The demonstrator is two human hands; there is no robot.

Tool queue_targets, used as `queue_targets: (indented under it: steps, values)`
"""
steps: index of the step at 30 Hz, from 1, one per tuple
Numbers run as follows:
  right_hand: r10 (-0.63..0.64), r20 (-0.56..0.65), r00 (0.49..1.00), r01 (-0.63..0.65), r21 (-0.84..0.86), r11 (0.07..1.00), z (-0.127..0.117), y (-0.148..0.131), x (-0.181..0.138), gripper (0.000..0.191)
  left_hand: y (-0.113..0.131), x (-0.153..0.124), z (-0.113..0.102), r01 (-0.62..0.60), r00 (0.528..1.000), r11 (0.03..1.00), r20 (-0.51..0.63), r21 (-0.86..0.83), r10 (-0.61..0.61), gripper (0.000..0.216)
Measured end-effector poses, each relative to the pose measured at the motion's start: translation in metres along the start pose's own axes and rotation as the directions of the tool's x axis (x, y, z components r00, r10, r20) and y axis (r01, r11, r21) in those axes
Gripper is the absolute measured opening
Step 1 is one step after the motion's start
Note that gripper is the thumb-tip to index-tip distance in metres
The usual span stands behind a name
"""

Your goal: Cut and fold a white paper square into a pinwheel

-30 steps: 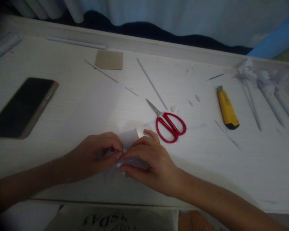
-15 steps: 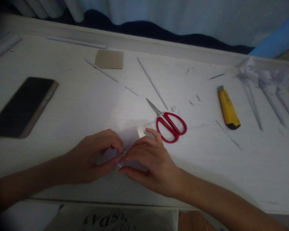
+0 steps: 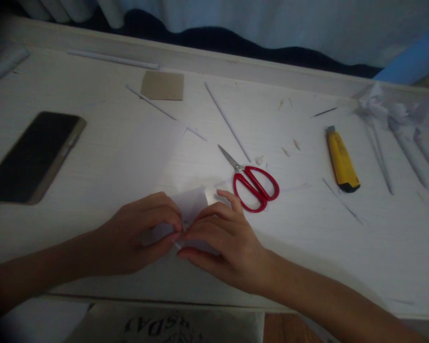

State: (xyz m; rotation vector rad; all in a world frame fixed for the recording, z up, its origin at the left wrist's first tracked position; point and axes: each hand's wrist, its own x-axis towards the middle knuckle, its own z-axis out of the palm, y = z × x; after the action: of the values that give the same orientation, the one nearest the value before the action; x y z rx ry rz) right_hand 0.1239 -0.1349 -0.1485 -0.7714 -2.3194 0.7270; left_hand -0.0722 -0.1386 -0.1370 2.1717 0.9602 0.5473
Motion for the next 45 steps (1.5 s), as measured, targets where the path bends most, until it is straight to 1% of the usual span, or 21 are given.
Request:
queue_targets:
  steps: [9,12,17,27,36,45]
  values:
    - [-0.014,0.003,1.000,0.014,0.012,1.000,-0.0012,0.0009,-0.0005,0.011,0.0016,0.0003,-0.0025,-0.053,0.999,0.998,0.011,-0.022,0.053,0.009]
    - [-0.015,0.010,1.000,0.015,0.020,1.000,-0.0018,0.0014,-0.0005,0.011,0.0018,0.0001,-0.0027,-0.052,0.998,0.998,0.027,-0.033,0.053,0.009]
    - [0.001,0.016,1.000,-0.002,0.043,0.999,-0.0027,0.0007,0.0005,0.010,0.0012,0.0002,-0.0027,-0.049,0.999,0.997,0.013,-0.051,0.050,0.009]
    - [0.013,0.012,1.000,-0.013,0.048,0.999,-0.0025,0.0009,0.0003,0.009,0.0013,0.0008,-0.0048,0.032,0.999,0.999,0.020,0.017,-0.032,0.010]
    - [0.011,0.006,1.000,-0.011,0.047,0.999,-0.0013,0.0026,0.0001,0.010,0.0006,0.0004,-0.0028,-0.027,0.999,1.000,0.024,-0.007,0.027,0.008]
    - [0.026,0.024,0.999,-0.027,0.049,0.998,-0.0008,0.0027,-0.0006,0.010,0.0000,-0.0013,-0.0008,-0.044,0.998,0.999,0.036,-0.021,0.044,0.009]
